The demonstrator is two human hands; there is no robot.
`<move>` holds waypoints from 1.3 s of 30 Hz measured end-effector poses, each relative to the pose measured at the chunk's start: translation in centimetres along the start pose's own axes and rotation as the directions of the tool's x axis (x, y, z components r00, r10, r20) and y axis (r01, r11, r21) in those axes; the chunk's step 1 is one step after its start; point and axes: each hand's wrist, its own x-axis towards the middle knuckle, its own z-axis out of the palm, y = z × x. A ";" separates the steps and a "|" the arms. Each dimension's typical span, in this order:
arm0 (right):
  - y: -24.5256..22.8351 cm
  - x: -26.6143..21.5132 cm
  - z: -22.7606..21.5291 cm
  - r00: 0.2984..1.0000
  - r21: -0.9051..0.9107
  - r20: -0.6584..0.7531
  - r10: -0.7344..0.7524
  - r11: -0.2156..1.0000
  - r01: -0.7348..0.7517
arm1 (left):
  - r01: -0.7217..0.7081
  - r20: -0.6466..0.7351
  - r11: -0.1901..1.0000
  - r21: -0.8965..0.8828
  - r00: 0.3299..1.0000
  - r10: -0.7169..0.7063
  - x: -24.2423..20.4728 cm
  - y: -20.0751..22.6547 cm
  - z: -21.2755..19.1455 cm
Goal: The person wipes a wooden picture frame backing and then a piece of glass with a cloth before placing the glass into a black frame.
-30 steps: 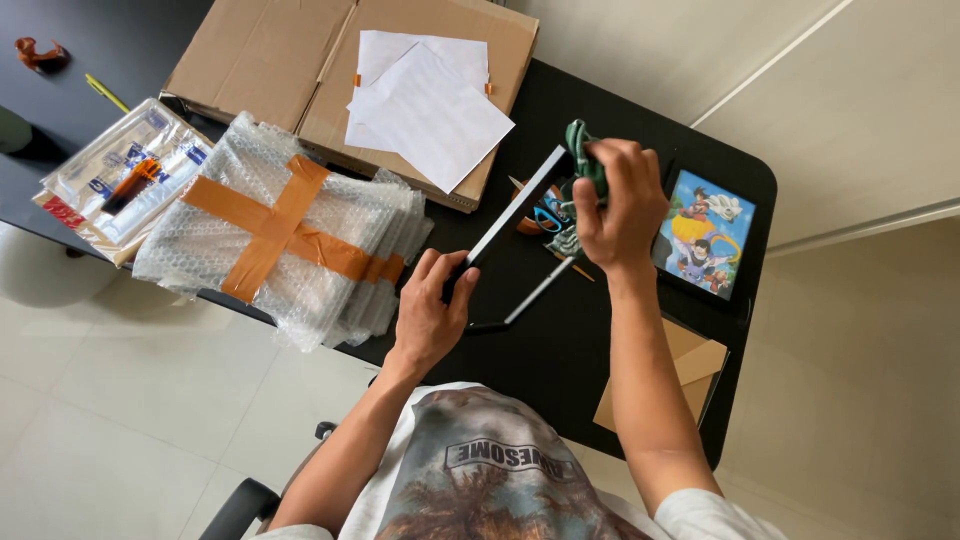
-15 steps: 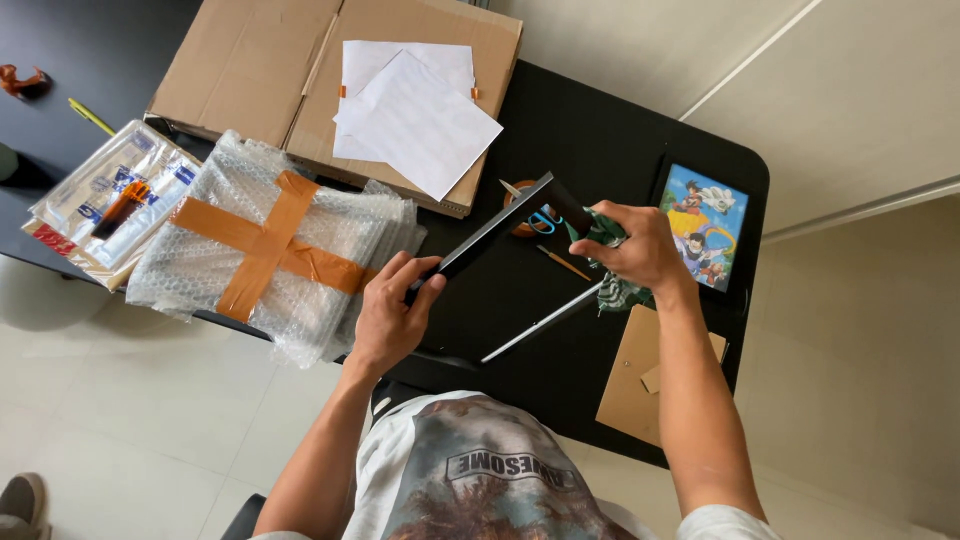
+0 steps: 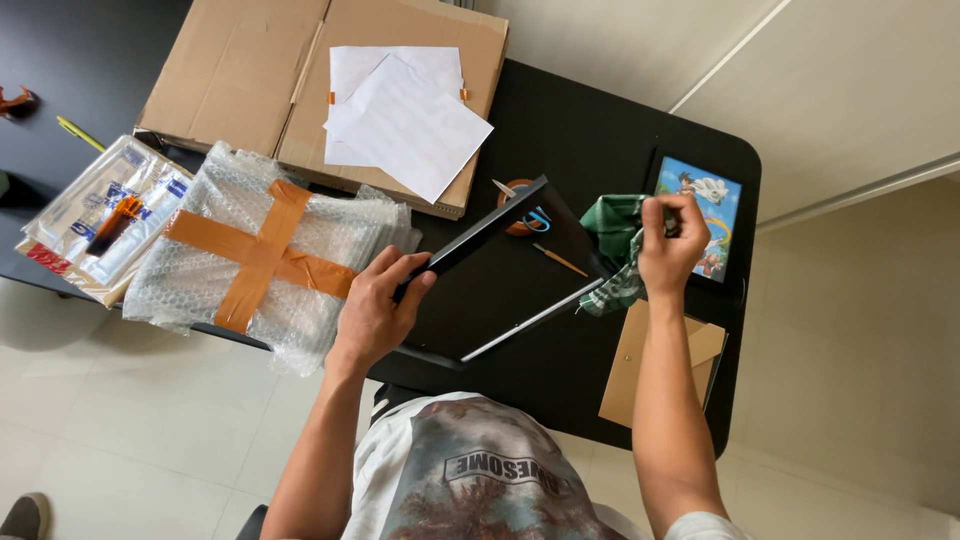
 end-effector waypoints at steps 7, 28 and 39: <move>-2.5 0.2 -0.1 0.927 -0.207 -0.047 -0.373 0.911 0.356 | -0.088 0.128 0.985 0.148 0.989 0.070 0.8 1.6 -1.4; -7.3 0.9 -2.6 0.359 -0.025 0.920 0.156 0.938 -0.346 | -0.110 0.224 0.961 0.253 0.973 0.052 2.6 -1.7 -3.0; -4.7 -3.0 -1.4 0.415 0.099 0.899 0.141 0.857 -0.505 | 0.009 0.281 0.984 -0.177 0.959 0.042 4.3 -5.1 -0.4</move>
